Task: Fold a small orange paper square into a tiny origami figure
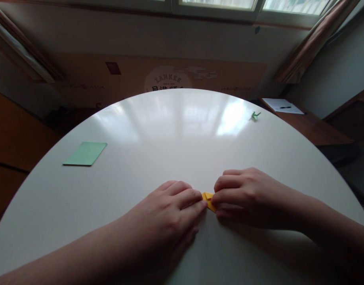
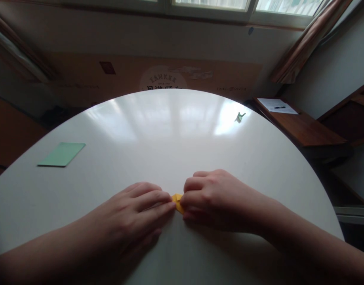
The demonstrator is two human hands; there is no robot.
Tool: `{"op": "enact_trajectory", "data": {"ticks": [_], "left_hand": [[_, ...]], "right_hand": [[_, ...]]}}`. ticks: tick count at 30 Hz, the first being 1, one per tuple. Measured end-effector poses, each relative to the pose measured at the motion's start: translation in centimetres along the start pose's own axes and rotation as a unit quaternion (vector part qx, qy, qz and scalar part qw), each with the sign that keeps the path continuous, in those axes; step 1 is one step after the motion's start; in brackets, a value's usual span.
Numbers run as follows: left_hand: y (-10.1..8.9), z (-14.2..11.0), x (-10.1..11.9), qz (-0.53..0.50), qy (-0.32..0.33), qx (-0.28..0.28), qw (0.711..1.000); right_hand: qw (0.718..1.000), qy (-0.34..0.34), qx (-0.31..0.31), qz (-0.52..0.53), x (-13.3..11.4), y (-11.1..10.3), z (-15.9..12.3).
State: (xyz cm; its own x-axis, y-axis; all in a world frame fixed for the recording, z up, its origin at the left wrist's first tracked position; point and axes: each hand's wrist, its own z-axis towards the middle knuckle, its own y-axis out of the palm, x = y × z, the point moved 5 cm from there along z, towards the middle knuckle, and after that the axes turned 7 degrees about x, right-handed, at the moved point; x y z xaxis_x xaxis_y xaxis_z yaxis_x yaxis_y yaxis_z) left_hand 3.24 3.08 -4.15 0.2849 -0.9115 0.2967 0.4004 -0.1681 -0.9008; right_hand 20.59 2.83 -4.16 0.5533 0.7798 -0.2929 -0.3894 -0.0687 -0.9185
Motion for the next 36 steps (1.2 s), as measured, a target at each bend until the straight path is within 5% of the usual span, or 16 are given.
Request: {"op": "enact_trajectory", "data": {"ticks": [16,21,36], "left_hand": [[-0.2,0.4,-1.7,-0.026,-0.012,0.083,0.996],[0.1,0.2,-1.1,0.017,0.053,0.121,0.991],[-0.3,3.0,-0.4,0.057,-0.056,0.011,0.997]], "right_hand": [[0.998,-0.016,0.036,-0.044,0.0,1.3,0.2],[0.997,-0.011,0.08,0.009,0.0,1.7,0.2],[0.973,0.078,0.138,0.168,1.5,1.1,0.4]]}}
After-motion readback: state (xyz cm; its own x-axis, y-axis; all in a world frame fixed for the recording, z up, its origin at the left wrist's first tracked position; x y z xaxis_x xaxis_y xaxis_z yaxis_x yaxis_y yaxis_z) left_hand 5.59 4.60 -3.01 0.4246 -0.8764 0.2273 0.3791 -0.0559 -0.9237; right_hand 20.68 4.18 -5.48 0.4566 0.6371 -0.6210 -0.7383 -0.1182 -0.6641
